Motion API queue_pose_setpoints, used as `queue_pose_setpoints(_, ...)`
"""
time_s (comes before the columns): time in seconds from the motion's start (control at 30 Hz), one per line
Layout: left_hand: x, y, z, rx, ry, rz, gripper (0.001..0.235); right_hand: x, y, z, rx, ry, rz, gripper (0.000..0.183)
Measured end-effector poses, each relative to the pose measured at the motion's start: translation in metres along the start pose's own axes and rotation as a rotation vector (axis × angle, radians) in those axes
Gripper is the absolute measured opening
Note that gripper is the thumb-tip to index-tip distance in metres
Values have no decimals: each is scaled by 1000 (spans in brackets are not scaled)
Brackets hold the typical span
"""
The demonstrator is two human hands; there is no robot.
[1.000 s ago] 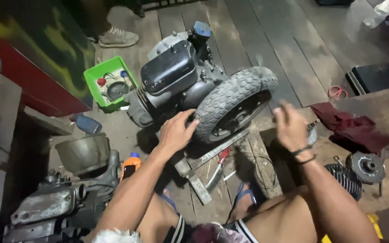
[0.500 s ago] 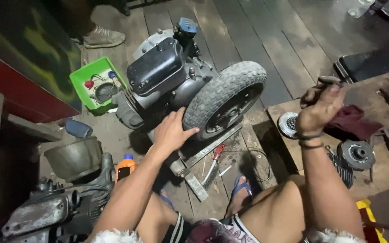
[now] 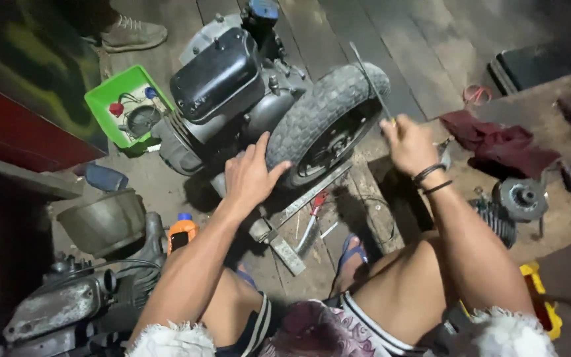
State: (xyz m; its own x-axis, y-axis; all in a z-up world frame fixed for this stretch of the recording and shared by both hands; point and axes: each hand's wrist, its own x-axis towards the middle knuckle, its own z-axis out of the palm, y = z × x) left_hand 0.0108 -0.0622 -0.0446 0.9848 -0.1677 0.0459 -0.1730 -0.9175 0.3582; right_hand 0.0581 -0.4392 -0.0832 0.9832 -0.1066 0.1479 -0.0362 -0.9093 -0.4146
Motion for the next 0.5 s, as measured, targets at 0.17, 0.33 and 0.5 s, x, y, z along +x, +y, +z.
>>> queue_pose_setpoints(0.17, -8, -1, -14, -78, -34, -17, 73, 8, -43, -49, 562, 566, -188, 29)
queue_pose_setpoints(0.33, 2, -21, 20, 49, -271, -96, 93, 3, -31, -27, -345, 10, -148, 48)
queue_pose_setpoints(0.5, -3, -3, 11, -64, 121, 5, 79, 4, -73, -92, 608, 510, -427, 17)
